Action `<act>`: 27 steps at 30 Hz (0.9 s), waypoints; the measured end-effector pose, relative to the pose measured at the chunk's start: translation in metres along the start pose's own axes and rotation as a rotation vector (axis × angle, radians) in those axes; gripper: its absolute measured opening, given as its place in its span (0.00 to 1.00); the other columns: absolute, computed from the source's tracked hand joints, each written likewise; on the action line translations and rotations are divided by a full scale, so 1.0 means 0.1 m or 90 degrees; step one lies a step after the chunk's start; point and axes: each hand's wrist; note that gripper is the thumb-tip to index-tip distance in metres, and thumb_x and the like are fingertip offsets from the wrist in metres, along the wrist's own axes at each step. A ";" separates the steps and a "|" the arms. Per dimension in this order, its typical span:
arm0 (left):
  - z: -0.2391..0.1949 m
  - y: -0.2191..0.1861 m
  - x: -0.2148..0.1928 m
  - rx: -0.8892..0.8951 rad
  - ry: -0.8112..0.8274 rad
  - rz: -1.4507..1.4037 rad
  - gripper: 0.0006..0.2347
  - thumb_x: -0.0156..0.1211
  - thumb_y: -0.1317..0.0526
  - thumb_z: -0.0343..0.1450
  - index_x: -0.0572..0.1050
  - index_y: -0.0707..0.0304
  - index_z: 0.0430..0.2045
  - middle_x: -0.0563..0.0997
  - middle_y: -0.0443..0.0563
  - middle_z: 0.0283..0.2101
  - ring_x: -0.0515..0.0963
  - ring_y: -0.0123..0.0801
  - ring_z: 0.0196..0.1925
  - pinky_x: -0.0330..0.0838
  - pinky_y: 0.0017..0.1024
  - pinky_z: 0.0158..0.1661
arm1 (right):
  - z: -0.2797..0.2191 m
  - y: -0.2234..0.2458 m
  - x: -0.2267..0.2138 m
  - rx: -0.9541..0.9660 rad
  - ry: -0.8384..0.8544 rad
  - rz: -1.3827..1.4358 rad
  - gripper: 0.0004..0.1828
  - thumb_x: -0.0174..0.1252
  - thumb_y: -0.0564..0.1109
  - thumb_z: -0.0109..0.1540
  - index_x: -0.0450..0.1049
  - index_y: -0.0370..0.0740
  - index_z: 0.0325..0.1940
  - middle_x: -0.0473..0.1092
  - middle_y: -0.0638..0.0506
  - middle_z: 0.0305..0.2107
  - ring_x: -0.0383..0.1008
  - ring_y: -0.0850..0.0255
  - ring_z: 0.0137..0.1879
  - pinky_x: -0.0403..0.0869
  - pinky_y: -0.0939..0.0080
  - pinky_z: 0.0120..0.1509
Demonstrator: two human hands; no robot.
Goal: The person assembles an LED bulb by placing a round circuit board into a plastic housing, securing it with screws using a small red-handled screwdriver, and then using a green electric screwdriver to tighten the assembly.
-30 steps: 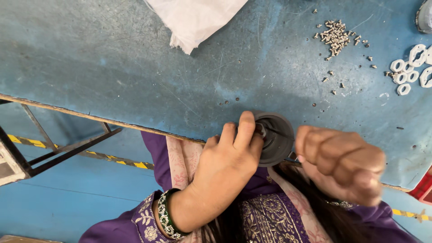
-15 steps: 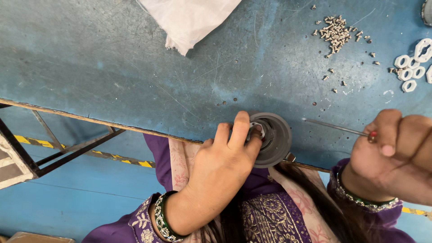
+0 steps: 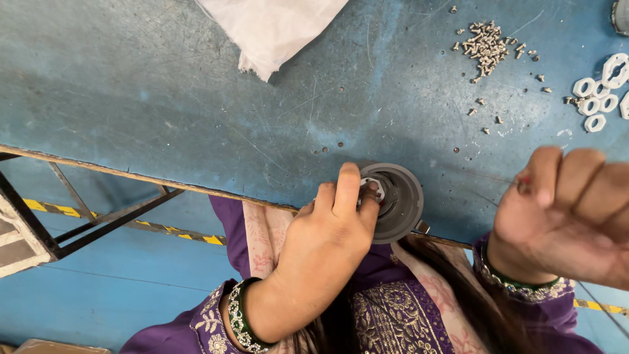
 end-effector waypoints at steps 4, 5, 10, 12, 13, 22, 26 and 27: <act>0.00 0.00 0.00 -0.002 0.009 -0.013 0.12 0.61 0.65 0.63 0.79 0.66 0.40 0.71 0.61 0.53 0.79 0.37 0.40 0.79 0.28 0.29 | 0.00 0.02 0.03 0.023 0.148 0.093 0.28 0.49 0.66 0.65 0.50 0.56 0.18 0.48 0.64 0.15 0.47 0.71 0.20 0.61 0.67 0.27; 0.00 0.00 0.00 -0.002 0.013 -0.018 0.12 0.61 0.65 0.63 0.78 0.66 0.38 0.71 0.62 0.53 0.79 0.38 0.40 0.79 0.28 0.29 | 0.00 0.03 0.08 0.029 0.171 0.100 0.28 0.49 0.65 0.66 0.50 0.55 0.18 0.48 0.64 0.15 0.47 0.70 0.20 0.61 0.66 0.27; -0.01 0.01 0.00 0.001 0.014 -0.009 0.11 0.61 0.65 0.63 0.78 0.66 0.37 0.70 0.62 0.52 0.79 0.38 0.40 0.79 0.29 0.28 | 0.04 0.07 0.47 0.075 0.252 0.112 0.29 0.48 0.60 0.67 0.52 0.50 0.15 0.50 0.60 0.12 0.48 0.67 0.18 0.61 0.61 0.25; -0.01 0.01 0.01 0.003 0.016 -0.013 0.10 0.61 0.65 0.63 0.78 0.66 0.35 0.70 0.61 0.53 0.78 0.38 0.40 0.79 0.28 0.28 | 0.05 0.08 0.63 0.113 0.273 0.086 0.30 0.48 0.58 0.68 0.52 0.49 0.14 0.50 0.59 0.11 0.49 0.66 0.17 0.61 0.60 0.25; -0.01 0.01 0.00 0.002 0.012 -0.019 0.10 0.61 0.65 0.62 0.78 0.66 0.35 0.70 0.61 0.53 0.78 0.38 0.40 0.79 0.28 0.28 | 0.08 0.06 0.71 0.133 0.288 0.062 0.30 0.48 0.58 0.68 0.52 0.48 0.14 0.50 0.58 0.10 0.49 0.65 0.16 0.61 0.59 0.24; -0.03 0.02 0.06 -0.003 -0.012 -0.028 0.08 0.61 0.65 0.62 0.78 0.65 0.32 0.71 0.61 0.53 0.78 0.38 0.40 0.78 0.29 0.28 | 0.33 -0.10 1.15 0.285 0.371 -0.006 0.34 0.45 0.55 0.71 0.49 0.43 0.12 0.47 0.55 0.09 0.47 0.63 0.17 0.60 0.57 0.27; -0.04 0.01 0.07 -0.005 -0.019 -0.032 0.08 0.61 0.65 0.63 0.78 0.65 0.33 0.71 0.61 0.53 0.77 0.37 0.39 0.78 0.29 0.27 | 0.37 -0.15 1.05 0.344 0.329 -0.053 0.32 0.51 0.49 0.68 0.46 0.44 0.13 0.46 0.55 0.09 0.43 0.63 0.18 0.59 0.57 0.27; -0.04 0.01 0.07 -0.005 -0.018 -0.034 0.08 0.61 0.65 0.63 0.78 0.65 0.33 0.71 0.61 0.53 0.77 0.37 0.39 0.78 0.29 0.27 | 0.35 -0.15 1.05 0.349 0.306 -0.025 0.32 0.49 0.50 0.69 0.46 0.44 0.13 0.46 0.55 0.09 0.43 0.64 0.18 0.59 0.57 0.28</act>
Point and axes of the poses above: each hand's wrist, its own z-axis towards the middle knuckle, its own x-axis out of the palm, y = z × x
